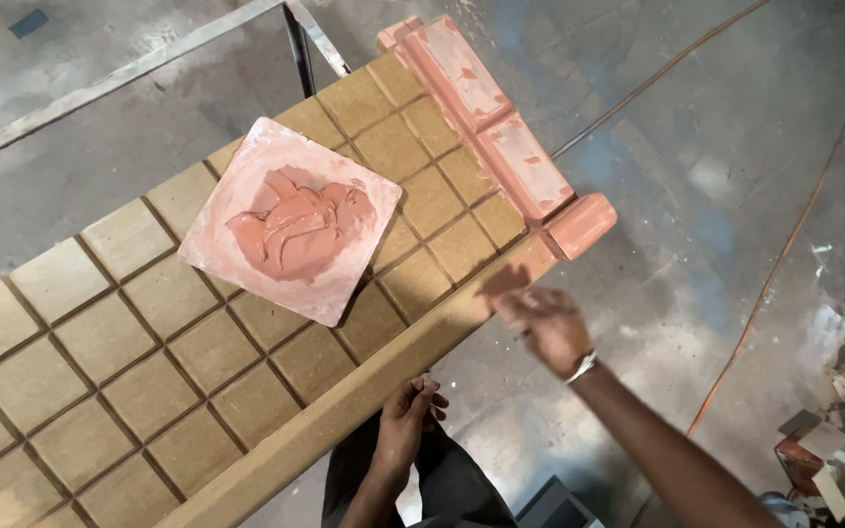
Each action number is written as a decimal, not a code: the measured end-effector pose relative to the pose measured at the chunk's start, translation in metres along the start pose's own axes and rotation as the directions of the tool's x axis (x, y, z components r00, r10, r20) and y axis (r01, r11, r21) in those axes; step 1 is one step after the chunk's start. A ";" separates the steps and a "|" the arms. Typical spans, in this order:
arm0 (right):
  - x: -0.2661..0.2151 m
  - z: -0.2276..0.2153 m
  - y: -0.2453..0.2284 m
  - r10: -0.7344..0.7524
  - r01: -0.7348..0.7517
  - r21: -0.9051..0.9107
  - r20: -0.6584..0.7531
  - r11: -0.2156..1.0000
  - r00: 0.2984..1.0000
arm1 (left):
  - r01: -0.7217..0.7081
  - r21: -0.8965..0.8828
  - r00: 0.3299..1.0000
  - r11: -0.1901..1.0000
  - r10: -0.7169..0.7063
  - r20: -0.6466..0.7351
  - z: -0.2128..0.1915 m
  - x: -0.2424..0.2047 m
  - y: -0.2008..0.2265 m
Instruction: The person applies a pink paste to the edges of a wooden furniture frame using a small rectangular tool. They repeatedly scoop paste from a container and smooth it along the frame's corners and sides.
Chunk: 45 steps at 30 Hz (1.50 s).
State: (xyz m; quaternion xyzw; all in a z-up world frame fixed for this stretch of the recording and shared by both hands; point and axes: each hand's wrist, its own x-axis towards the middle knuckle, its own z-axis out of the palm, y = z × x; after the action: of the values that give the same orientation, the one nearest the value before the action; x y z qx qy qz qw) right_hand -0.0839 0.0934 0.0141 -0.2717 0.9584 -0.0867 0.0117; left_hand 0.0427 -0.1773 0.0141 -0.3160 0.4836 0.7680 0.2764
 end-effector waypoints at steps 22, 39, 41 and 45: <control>0.009 -0.007 0.017 0.043 -0.032 0.111 -0.097 0.993 0.994 | 0.036 0.004 0.995 0.999 -0.035 -0.096 0.014 -0.008 0.009; 0.047 0.016 0.031 0.534 -0.542 -0.060 -0.111 0.838 0.838 | -0.021 -0.017 0.996 1.000 0.020 -0.083 0.014 -0.010 -0.016; 0.048 0.023 0.020 0.539 -0.540 0.003 -0.051 0.842 0.841 | -0.023 -0.022 0.996 1.000 0.021 -0.084 0.010 -0.013 -0.019; 0.030 0.030 -0.035 0.295 -0.293 -0.085 0.007 0.952 0.955 | -0.006 -0.016 0.995 1.000 0.005 -0.102 -0.003 -0.017 -0.028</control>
State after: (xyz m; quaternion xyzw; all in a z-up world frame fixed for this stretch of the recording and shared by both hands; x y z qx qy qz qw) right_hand -0.0893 0.0438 -0.0085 -0.1272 0.9907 -0.0416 0.0228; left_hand 0.0748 -0.1713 0.0096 -0.3554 0.4918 0.7556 0.2468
